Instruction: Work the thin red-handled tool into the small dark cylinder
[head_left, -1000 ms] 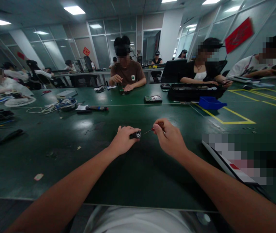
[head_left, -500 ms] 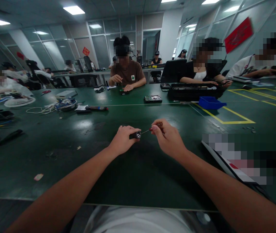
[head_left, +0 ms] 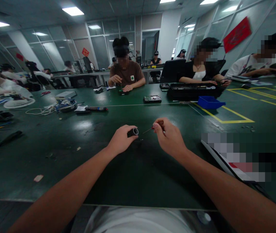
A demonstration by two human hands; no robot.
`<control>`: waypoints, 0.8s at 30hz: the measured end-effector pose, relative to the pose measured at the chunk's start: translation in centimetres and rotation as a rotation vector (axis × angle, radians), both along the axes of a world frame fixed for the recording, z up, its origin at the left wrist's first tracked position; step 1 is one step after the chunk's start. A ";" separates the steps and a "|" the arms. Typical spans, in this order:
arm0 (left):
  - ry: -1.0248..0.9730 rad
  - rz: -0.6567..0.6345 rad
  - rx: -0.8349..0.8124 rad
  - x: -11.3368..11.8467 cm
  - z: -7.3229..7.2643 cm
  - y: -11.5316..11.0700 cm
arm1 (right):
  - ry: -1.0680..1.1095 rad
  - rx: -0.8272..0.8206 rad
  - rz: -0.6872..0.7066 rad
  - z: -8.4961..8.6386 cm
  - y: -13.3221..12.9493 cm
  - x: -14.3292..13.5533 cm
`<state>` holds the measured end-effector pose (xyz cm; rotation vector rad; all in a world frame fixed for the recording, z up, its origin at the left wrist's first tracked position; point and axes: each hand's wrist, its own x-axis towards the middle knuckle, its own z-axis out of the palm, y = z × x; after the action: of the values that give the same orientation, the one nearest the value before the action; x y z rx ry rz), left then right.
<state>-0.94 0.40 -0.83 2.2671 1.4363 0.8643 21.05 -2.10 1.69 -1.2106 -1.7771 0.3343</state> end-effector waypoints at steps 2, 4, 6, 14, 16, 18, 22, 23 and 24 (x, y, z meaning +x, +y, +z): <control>-0.045 0.019 -0.001 0.1 0.0 0.0 | 0.002 0.003 -0.006 0.0 0.0 0.0; -0.082 0.025 0.000 0.1 0.1 0.0 | 0.004 0.006 -0.007 0.0 0.0 0.1; -0.125 0.029 -0.006 0.2 0.1 0.0 | 0.011 0.008 -0.003 0.0 0.0 0.1; -0.241 -0.059 -0.150 0.4 0.5 -0.8 | 0.012 0.004 -0.011 0.3 -0.2 0.2; -0.152 -0.055 -0.138 0.6 0.8 -1.1 | 0.011 0.000 -0.014 0.3 -0.2 0.2; -0.034 -0.069 -0.122 0.9 1.0 -1.4 | 0.013 0.000 -0.013 0.3 -0.2 0.2; 0.183 -0.174 -0.069 1.4 0.7 -1.4 | 0.006 0.024 -0.015 0.0 0.1 0.2; 0.240 -0.192 -0.051 1.5 0.6 -1.4 | 0.006 0.031 -0.017 -0.1 0.1 0.2; 0.304 -0.201 -0.035 1.6 0.4 -1.4 | 0.007 0.036 -0.019 -0.2 0.2 0.2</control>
<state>0.71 -1.01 -0.43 2.5447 1.2956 0.4449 21.22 -1.94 1.54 -1.1990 -1.7569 0.2942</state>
